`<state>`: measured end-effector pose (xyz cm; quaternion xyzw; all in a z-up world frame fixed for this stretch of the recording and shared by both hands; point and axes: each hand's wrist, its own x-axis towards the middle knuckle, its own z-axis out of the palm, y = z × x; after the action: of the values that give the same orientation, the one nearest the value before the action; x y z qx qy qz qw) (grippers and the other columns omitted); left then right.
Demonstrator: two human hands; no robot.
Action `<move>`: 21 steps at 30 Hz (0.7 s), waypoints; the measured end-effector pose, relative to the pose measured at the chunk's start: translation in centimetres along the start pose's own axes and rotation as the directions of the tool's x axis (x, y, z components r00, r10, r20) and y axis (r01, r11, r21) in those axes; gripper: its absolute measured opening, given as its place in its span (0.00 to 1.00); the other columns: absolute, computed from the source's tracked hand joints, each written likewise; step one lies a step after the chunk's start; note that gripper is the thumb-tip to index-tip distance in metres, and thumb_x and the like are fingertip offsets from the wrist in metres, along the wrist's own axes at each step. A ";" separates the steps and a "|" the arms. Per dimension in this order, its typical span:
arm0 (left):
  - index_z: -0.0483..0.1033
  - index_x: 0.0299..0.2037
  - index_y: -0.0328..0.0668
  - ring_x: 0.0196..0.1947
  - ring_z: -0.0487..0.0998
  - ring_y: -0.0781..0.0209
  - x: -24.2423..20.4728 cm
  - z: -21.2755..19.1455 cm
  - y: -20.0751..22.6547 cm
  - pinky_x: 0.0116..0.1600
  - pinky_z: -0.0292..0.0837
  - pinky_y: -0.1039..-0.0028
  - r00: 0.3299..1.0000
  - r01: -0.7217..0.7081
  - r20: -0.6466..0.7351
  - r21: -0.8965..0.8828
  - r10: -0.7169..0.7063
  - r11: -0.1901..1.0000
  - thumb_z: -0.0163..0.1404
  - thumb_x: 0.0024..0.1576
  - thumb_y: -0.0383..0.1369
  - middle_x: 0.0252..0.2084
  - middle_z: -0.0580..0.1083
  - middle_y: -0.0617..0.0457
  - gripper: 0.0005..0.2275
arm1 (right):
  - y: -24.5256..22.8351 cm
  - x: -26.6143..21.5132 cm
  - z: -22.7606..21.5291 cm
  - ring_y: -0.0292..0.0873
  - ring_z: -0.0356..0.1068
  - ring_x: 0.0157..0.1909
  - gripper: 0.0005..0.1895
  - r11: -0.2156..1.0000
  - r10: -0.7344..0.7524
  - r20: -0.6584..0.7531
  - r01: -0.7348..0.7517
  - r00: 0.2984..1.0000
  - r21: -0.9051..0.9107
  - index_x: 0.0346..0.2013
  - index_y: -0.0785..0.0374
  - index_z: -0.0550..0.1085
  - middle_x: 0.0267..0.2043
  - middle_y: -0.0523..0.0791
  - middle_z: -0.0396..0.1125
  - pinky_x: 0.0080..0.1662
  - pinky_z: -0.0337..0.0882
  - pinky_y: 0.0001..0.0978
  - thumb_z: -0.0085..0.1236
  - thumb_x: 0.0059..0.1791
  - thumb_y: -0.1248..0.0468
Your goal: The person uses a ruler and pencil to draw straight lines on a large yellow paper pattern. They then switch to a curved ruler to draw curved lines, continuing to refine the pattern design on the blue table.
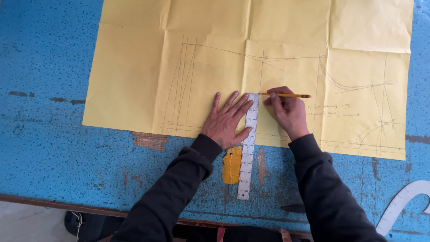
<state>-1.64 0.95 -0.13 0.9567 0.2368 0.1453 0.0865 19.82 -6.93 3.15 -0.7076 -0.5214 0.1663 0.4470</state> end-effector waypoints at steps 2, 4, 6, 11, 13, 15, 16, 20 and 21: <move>0.51 0.77 0.55 0.80 0.46 0.47 -0.1 0.1 0.1 0.76 0.25 0.37 1.000 -0.003 0.009 -0.007 0.003 1.000 0.38 0.60 0.56 0.80 0.53 0.53 0.35 | -0.8 -0.3 -0.2 0.42 0.75 0.38 0.04 0.941 -0.176 -0.016 0.163 0.984 -0.297 0.44 0.52 0.76 0.29 0.40 0.75 0.44 0.71 0.33 0.53 0.56 0.63; 0.51 0.77 0.56 0.80 0.46 0.47 0.1 -0.1 -0.2 0.76 0.25 0.37 1.000 0.000 0.006 -0.004 0.000 1.000 0.38 0.60 0.56 0.80 0.53 0.53 0.34 | -1.7 -0.6 -0.5 0.43 0.75 0.37 0.03 0.767 -0.357 0.025 0.308 0.934 -0.563 0.41 0.53 0.75 0.25 0.39 0.74 0.42 0.71 0.33 0.56 0.54 0.65; 0.51 0.77 0.55 0.80 0.46 0.46 -0.1 -0.3 -0.4 0.76 0.26 0.37 1.000 -0.013 0.025 -0.051 0.015 0.999 0.37 0.61 0.55 0.80 0.53 0.52 0.34 | -2.4 -1.7 -0.6 0.46 0.74 0.37 0.04 0.944 -0.192 -0.094 0.157 0.977 -0.290 0.45 0.56 0.75 0.30 0.42 0.75 0.40 0.70 0.37 0.53 0.57 0.67; 0.53 0.77 0.55 0.80 0.43 0.43 -2.2 -3.1 -2.9 0.75 0.27 0.33 0.997 0.065 0.053 -0.049 -0.062 0.997 0.40 0.62 0.54 0.80 0.51 0.53 0.33 | 1.5 -3.7 -1.3 0.41 0.72 0.44 0.11 0.984 0.002 -0.113 0.018 0.994 0.178 0.55 0.65 0.69 0.44 0.50 0.74 0.48 0.70 0.30 0.41 0.62 0.65; 0.52 0.77 0.58 0.80 0.41 0.42 -3.5 -4.5 -4.8 0.74 0.26 0.32 0.991 0.110 0.086 -0.023 -0.107 0.994 0.41 0.62 0.53 0.81 0.49 0.55 0.32 | 2.2 -4.2 -2.0 0.40 0.71 0.47 0.12 0.969 0.006 -0.119 0.023 0.993 0.247 0.57 0.67 0.67 0.48 0.53 0.73 0.49 0.69 0.27 0.39 0.63 0.64; 0.48 0.78 0.62 0.80 0.38 0.40 -5.2 -5.9 -7.0 0.73 0.24 0.29 0.971 0.182 0.157 0.009 -0.181 0.983 0.41 0.63 0.53 0.81 0.46 0.55 0.33 | 2.4 -4.5 -2.5 0.42 0.70 0.49 0.14 0.970 -0.014 -0.137 0.046 0.990 0.237 0.59 0.70 0.66 0.50 0.55 0.72 0.51 0.69 0.28 0.36 0.65 0.64; 0.48 0.78 0.62 0.80 0.38 0.40 -5.7 -6.3 -7.6 0.73 0.24 0.29 0.967 0.196 0.161 0.013 -0.195 0.981 0.41 0.63 0.53 0.81 0.46 0.55 0.33 | 1.8 -4.6 -2.4 0.42 0.70 0.49 0.14 0.968 -0.014 -0.125 0.044 0.992 0.246 0.59 0.70 0.66 0.50 0.55 0.72 0.51 0.69 0.28 0.36 0.65 0.64; 0.47 0.78 0.59 0.80 0.36 0.46 -7.7 -7.6 -9.7 0.73 0.23 0.32 0.960 0.233 0.150 0.027 -0.235 0.972 0.43 0.62 0.51 0.81 0.44 0.60 0.33 | 0.7 -4.8 -1.8 0.45 0.70 0.48 0.13 0.963 -0.006 -0.152 0.046 0.988 0.264 0.56 0.70 0.66 0.50 0.57 0.70 0.52 0.68 0.30 0.38 0.66 0.62; 0.47 0.78 0.58 0.80 0.37 0.46 -7.9 -7.7 -10.0 0.73 0.24 0.33 0.965 0.222 0.143 0.009 -0.221 0.975 0.45 0.62 0.48 0.81 0.45 0.59 0.34 | 0.8 -4.7 -1.9 0.46 0.70 0.48 0.13 0.968 -0.023 -0.154 0.060 0.988 0.245 0.57 0.71 0.65 0.50 0.58 0.70 0.52 0.68 0.30 0.39 0.66 0.62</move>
<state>-15.06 6.69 2.90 0.9319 0.3350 0.0665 0.1222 19.68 -12.02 2.46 -0.6453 -0.4760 0.1674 0.5736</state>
